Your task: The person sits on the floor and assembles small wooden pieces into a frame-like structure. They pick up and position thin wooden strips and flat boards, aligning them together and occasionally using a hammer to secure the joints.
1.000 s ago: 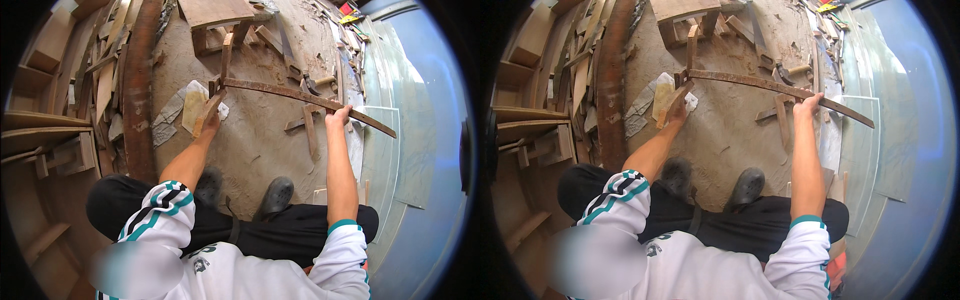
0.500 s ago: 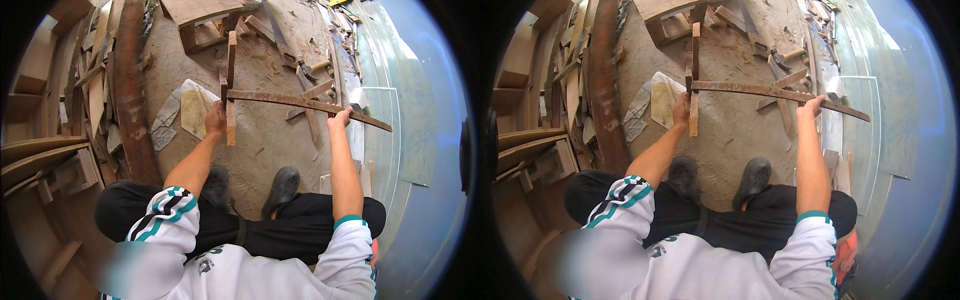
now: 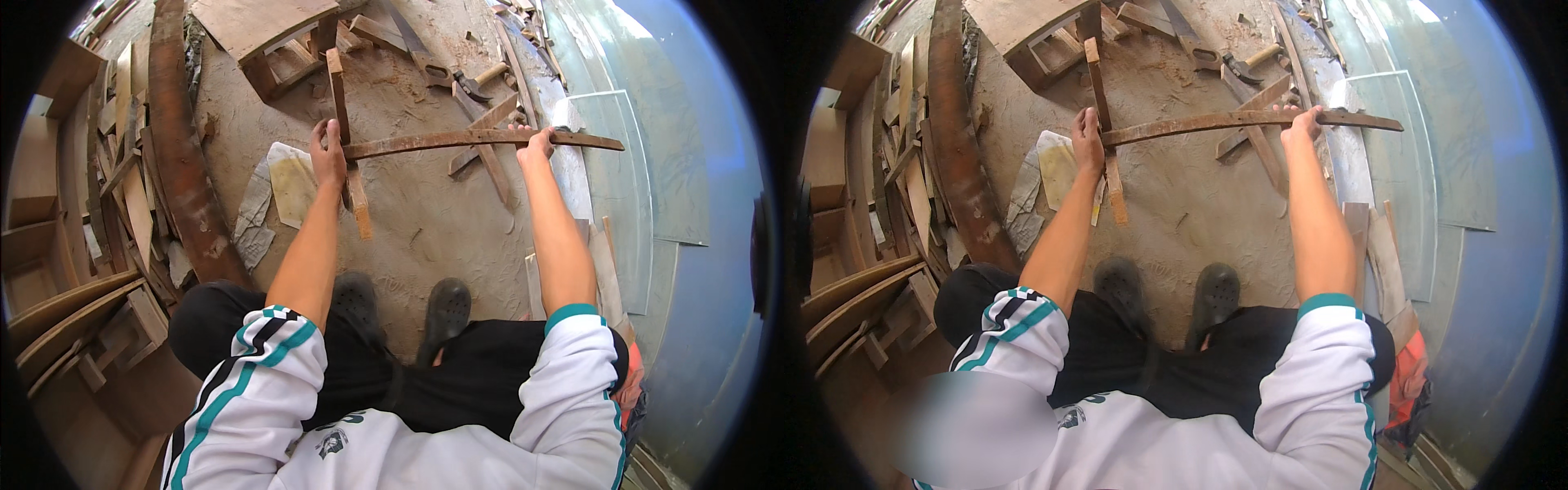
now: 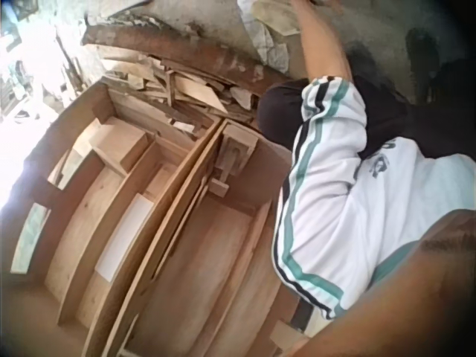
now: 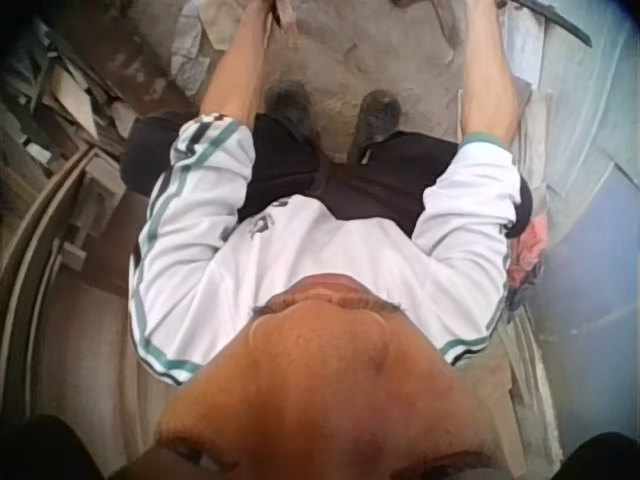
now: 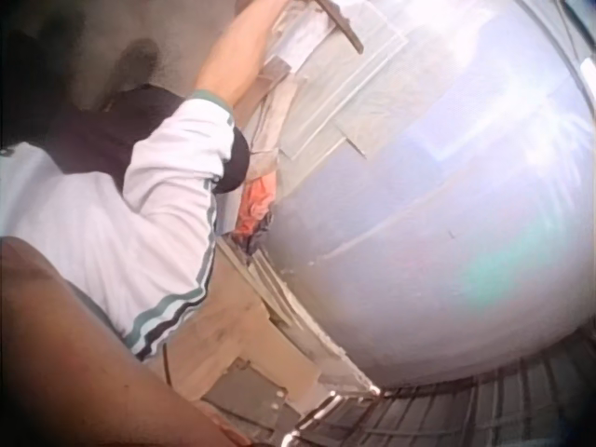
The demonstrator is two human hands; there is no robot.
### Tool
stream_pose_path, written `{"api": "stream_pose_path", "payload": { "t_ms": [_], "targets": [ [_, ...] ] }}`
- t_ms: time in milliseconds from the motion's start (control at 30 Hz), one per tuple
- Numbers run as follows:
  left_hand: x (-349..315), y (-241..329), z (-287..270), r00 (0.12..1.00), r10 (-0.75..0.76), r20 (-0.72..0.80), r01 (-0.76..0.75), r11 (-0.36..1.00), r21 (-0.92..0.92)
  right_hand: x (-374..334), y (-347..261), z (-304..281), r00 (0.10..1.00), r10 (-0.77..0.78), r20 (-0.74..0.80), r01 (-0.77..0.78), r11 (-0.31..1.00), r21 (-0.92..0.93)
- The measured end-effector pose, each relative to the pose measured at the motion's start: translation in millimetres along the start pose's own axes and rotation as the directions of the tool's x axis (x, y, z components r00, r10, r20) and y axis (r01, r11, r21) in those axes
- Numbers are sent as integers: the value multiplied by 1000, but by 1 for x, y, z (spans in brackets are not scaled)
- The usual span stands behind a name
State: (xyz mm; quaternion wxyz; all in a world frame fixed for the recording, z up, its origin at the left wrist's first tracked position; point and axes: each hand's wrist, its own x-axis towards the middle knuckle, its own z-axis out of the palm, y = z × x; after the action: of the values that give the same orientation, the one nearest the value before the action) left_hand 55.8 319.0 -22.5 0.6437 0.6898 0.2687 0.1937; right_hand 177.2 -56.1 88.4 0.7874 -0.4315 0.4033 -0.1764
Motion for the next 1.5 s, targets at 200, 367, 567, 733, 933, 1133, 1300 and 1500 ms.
{"api": "stream_pose_path", "payload": {
  "t_ms": [200,367,567,733,933,1133,1300,1500],
  "targets": [
    [-2,25,-5,971,-141,192,151,988,-37,18,7,1,995,41,-94,-44,999,-28],
    [2,39,-10,917,-265,299,318,936,-147,25,21,22,981,32,-194,-55,992,-113],
    [-16,61,-15,916,-223,333,177,971,164,16,42,26,969,73,-237,-146,940,-307],
    [-2,49,-22,900,-200,387,78,948,309,16,57,13,976,67,-206,-158,872,-463],
    [-13,58,-16,887,-291,358,153,918,366,19,59,1,986,28,-166,-105,873,-476],
    [-12,78,-14,843,-349,410,168,894,415,39,73,-12,998,15,-61,-46,842,-537],
    [-6,75,-14,834,-320,450,121,901,416,84,95,-45,983,173,60,-110,822,-559],
    [-10,75,-16,831,-326,451,118,895,430,87,85,-47,972,236,-4,-150,605,-782]
  ]
}}
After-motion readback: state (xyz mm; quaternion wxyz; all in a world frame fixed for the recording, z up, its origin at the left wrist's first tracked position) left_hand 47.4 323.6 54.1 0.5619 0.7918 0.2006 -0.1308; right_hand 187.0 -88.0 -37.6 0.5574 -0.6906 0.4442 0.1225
